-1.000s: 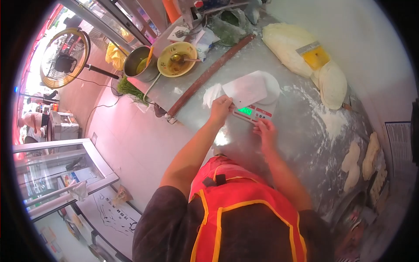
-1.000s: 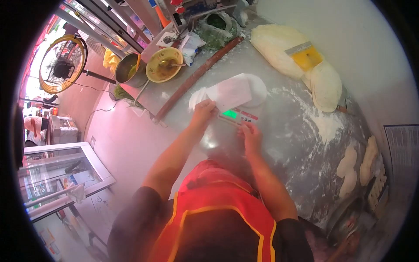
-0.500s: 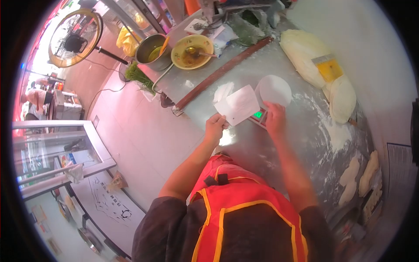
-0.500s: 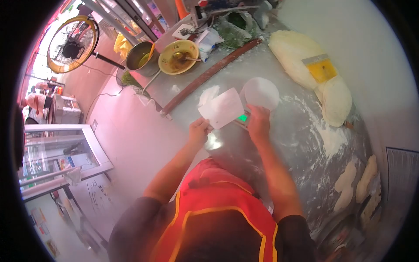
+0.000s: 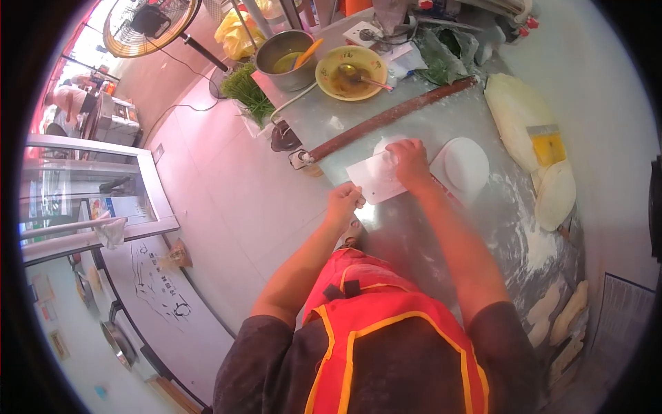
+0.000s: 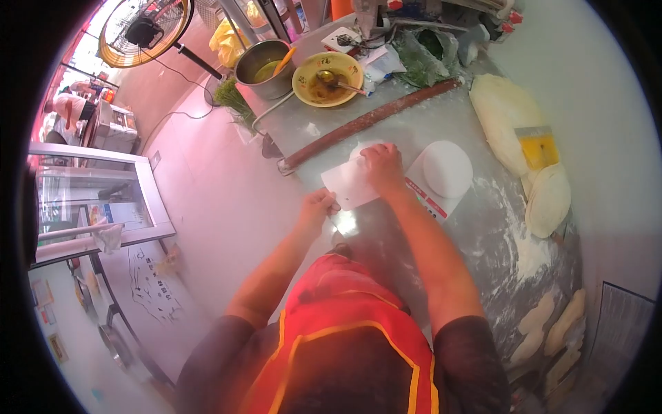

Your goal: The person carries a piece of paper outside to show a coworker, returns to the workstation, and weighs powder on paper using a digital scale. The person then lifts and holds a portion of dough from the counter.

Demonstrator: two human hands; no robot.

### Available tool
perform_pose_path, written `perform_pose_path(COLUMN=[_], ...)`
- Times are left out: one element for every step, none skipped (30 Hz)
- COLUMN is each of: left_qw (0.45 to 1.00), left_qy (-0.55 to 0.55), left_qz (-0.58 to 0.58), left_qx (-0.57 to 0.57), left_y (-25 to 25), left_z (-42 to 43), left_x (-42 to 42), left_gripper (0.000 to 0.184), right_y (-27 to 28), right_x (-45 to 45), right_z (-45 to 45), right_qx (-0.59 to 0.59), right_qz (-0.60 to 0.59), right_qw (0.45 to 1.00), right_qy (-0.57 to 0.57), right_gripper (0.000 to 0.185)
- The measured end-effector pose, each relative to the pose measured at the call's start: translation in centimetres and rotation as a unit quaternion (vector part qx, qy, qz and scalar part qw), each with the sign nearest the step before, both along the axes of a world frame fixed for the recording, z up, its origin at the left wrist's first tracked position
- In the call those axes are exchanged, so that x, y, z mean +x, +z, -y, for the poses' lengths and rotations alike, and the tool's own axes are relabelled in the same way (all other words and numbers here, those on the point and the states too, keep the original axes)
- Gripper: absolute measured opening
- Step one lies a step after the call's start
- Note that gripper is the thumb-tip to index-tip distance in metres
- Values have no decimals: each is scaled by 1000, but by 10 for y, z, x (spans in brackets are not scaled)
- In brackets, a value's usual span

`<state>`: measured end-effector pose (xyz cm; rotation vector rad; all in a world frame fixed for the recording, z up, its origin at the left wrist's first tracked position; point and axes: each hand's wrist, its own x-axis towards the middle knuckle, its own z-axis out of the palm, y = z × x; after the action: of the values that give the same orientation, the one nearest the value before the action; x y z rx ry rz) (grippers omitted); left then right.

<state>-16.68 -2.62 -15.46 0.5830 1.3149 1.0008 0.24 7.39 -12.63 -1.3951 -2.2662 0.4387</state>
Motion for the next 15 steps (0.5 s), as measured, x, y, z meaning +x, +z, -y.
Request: perform_pose_path(left_qw=[1000, 1000, 1000, 1000, 1000, 1000, 1000, 1000, 1000, 1000, 1000, 1000, 999, 999, 998], left_qy=[3, 6, -1, -8, -15, -15, -14, -13, -15, -18, -23, -22, -21, -21, -28], left_qz=[3, 7, 0, -6, -12, -9, -7, -5, 1, 8, 14, -1, -16, -30, -45], left_qx=[4, 9, 3, -2, -8, -5, -2, 2, 4, 4, 4, 10, 18, 27, 31], left_y=[3, 4, 1, -4, -7, -8, -9, -9, -9, -9, -9, -9, -9, -8, -3], left_z=[0, -1, -1, -2, -2, -3, -3, -4, -5, -5, -5, -5, -6, -8, -11], left_x=[0, 1, 0, 0, 0, 2, 3, 3, 3, 2, 1, 1, 2, 3, 4], left_gripper=[18, 18, 17, 16, 15, 15, 15, 15, 16, 16, 17, 18, 18, 19, 19], right_y=[5, 9, 10, 12, 13, 9, 3, -2, -1, 0, 2, 6, 13, 18, 18], right_x=[1, 2, 0, -3, -4, -3, -3, -2, 1, 7, 14, 21, 29, 37, 46], right_z=[0, 1, 4, 8, 10, 9, 7, 5, 2, -1, -3, 1, 8, 14, 20], right_qx=[-10, -21, -15, -9, -3, 9, 22, 35, 47, 57, 66, 58, 51, 45, 40], right_qz=[4, 8, 3, -2, -6, -7, -9, -11, -26, -41, -55, -64, -72, -80, -78], right_qw=[1000, 1000, 999, 998, 997, 999, 999, 999, 998, 996, 994, 991, 989, 985, 985], right_qy=[8, 15, 35, 55, 73, 47, 21, -4, -27, -50, -75, -98, -121, -145, -147], right_gripper=[31, 31, 31, 31, 31, 30, 30, 30, 29, 28, 27, 26, 26, 26, 26])
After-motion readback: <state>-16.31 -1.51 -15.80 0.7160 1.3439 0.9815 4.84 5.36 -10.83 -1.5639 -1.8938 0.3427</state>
